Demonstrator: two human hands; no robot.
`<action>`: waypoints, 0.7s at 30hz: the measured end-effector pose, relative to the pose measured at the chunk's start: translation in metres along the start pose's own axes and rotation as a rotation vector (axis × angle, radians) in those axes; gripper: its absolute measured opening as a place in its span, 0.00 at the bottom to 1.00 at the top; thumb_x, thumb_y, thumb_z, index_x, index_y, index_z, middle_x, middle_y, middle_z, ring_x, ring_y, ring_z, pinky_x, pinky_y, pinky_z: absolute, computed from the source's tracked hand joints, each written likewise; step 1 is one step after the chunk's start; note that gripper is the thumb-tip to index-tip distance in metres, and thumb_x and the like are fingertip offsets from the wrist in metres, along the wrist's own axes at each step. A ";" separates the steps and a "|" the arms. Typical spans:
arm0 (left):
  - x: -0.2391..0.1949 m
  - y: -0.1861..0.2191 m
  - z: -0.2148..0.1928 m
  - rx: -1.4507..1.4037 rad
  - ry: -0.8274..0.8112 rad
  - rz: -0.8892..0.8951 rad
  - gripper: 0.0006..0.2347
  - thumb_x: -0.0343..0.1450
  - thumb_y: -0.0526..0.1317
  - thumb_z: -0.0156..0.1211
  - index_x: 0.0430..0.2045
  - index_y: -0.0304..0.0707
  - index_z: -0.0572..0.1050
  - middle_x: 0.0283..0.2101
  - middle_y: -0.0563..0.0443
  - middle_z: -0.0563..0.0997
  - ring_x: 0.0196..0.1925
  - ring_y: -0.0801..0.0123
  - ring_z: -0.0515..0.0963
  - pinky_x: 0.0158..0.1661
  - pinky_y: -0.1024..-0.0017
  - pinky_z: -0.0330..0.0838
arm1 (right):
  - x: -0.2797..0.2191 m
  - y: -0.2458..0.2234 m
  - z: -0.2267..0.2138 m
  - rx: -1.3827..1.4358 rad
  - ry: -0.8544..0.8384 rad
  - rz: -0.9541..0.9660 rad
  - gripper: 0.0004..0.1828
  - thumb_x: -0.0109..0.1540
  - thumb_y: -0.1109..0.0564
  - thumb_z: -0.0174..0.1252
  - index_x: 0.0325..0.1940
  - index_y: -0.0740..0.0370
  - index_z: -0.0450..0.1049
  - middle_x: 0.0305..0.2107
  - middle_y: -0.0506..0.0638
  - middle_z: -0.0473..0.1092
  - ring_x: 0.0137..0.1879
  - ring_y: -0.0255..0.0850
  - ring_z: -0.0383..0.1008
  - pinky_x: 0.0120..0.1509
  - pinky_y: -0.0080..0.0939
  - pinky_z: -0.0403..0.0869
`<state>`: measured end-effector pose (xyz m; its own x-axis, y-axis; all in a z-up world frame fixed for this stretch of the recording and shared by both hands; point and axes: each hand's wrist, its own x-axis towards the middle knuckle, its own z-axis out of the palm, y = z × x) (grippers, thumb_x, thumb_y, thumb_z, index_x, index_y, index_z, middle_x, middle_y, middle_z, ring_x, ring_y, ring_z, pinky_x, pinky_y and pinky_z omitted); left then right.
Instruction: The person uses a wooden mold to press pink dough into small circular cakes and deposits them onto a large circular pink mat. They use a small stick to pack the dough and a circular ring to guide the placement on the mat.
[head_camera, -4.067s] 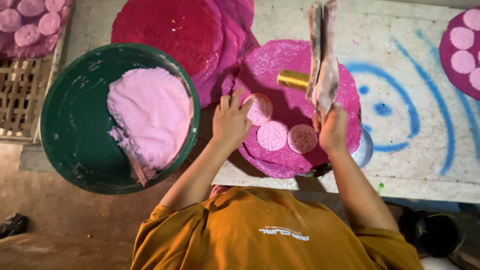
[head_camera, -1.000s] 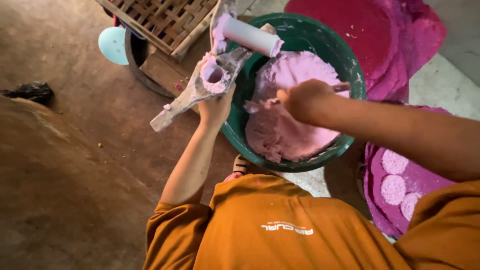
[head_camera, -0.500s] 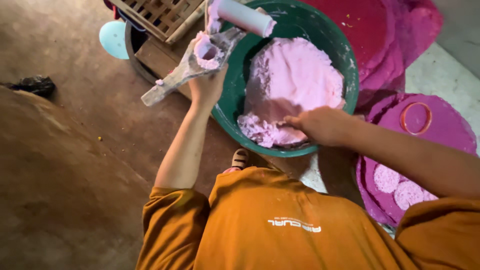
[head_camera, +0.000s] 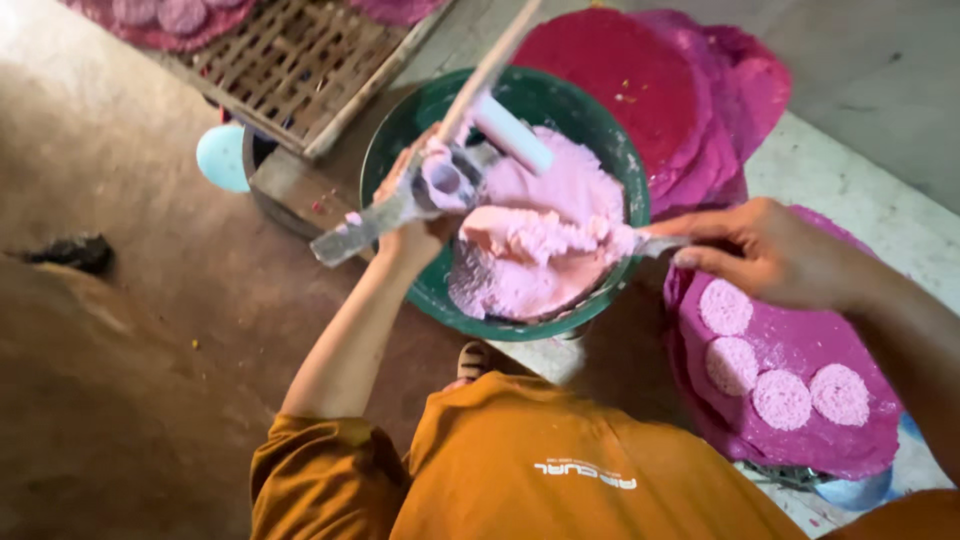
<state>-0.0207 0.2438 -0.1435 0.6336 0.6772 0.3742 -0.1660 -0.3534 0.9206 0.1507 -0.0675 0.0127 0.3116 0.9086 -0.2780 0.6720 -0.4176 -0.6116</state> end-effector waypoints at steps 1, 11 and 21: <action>0.000 0.012 0.000 0.307 -0.053 0.237 0.20 0.68 0.42 0.70 0.54 0.41 0.75 0.58 0.45 0.81 0.53 0.58 0.81 0.53 0.63 0.77 | -0.002 0.003 -0.007 0.025 0.042 -0.064 0.23 0.62 0.54 0.59 0.63 0.50 0.76 0.26 0.46 0.80 0.25 0.31 0.72 0.29 0.37 0.72; -0.021 0.053 0.031 0.624 -0.237 0.589 0.23 0.63 0.42 0.66 0.55 0.43 0.74 0.57 0.47 0.81 0.55 0.52 0.83 0.50 0.60 0.78 | 0.032 -0.028 0.028 -0.842 0.246 -0.192 0.15 0.61 0.53 0.55 0.49 0.42 0.79 0.27 0.48 0.75 0.23 0.43 0.75 0.21 0.45 0.69; -0.028 0.023 0.014 -0.112 -0.273 -0.144 0.12 0.65 0.34 0.62 0.41 0.34 0.76 0.44 0.47 0.83 0.47 0.69 0.83 0.50 0.66 0.78 | -0.020 -0.088 0.003 -0.700 0.413 -0.202 0.11 0.60 0.57 0.56 0.46 0.52 0.77 0.28 0.47 0.75 0.29 0.45 0.78 0.28 0.48 0.74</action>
<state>-0.0319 0.2078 -0.1344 0.8333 0.5113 0.2100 -0.1331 -0.1831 0.9740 0.0830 -0.0493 0.0699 0.2699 0.9487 0.1646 0.9608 -0.2766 0.0184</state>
